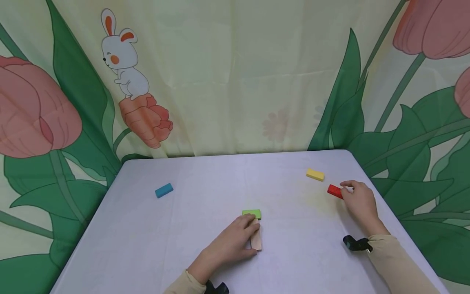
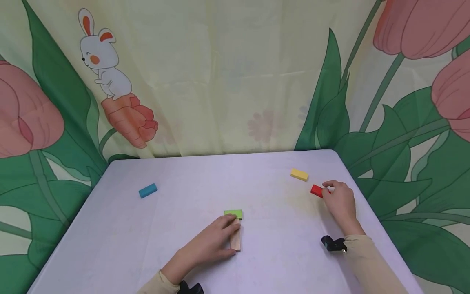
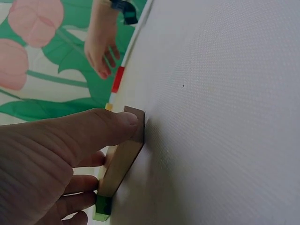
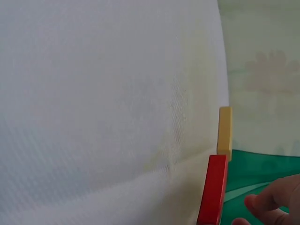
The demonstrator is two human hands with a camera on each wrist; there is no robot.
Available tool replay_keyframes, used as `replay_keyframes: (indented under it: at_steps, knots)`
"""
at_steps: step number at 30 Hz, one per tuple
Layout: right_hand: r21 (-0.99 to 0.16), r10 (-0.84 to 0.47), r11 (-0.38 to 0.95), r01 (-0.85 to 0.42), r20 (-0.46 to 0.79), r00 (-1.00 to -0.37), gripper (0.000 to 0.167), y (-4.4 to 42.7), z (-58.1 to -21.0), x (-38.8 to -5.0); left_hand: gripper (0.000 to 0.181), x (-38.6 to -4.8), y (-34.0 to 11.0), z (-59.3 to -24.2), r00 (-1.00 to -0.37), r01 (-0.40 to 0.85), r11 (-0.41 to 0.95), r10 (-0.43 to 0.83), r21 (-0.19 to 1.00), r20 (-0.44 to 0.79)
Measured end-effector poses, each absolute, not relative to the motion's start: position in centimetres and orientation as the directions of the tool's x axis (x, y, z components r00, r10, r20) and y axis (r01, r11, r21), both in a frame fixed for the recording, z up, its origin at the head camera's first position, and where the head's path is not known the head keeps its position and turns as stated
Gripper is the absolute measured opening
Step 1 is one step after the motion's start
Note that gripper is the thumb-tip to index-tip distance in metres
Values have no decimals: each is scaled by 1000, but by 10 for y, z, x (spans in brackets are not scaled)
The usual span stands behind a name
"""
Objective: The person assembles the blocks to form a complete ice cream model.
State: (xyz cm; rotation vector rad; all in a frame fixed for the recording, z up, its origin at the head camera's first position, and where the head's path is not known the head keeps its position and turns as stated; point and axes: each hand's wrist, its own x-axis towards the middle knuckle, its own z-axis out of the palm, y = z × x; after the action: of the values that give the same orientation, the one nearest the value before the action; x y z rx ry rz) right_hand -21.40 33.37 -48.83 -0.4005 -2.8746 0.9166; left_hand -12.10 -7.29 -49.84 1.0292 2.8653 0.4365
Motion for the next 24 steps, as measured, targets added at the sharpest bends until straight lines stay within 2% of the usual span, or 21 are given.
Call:
replay_keyframes:
  at_steps: [9, 24]
  knots:
    - [-601, 254, 763, 240, -63, -965, 35, 345, -498, -218, 68, -122, -75, -502, -771, 621, 731, 635, 284, 53]
    - [-638, 265, 719, 274, -113, -958, 39, 333, -500, -217, 66, -121, -76, -500, -758, 638, 716, 648, 283, 69]
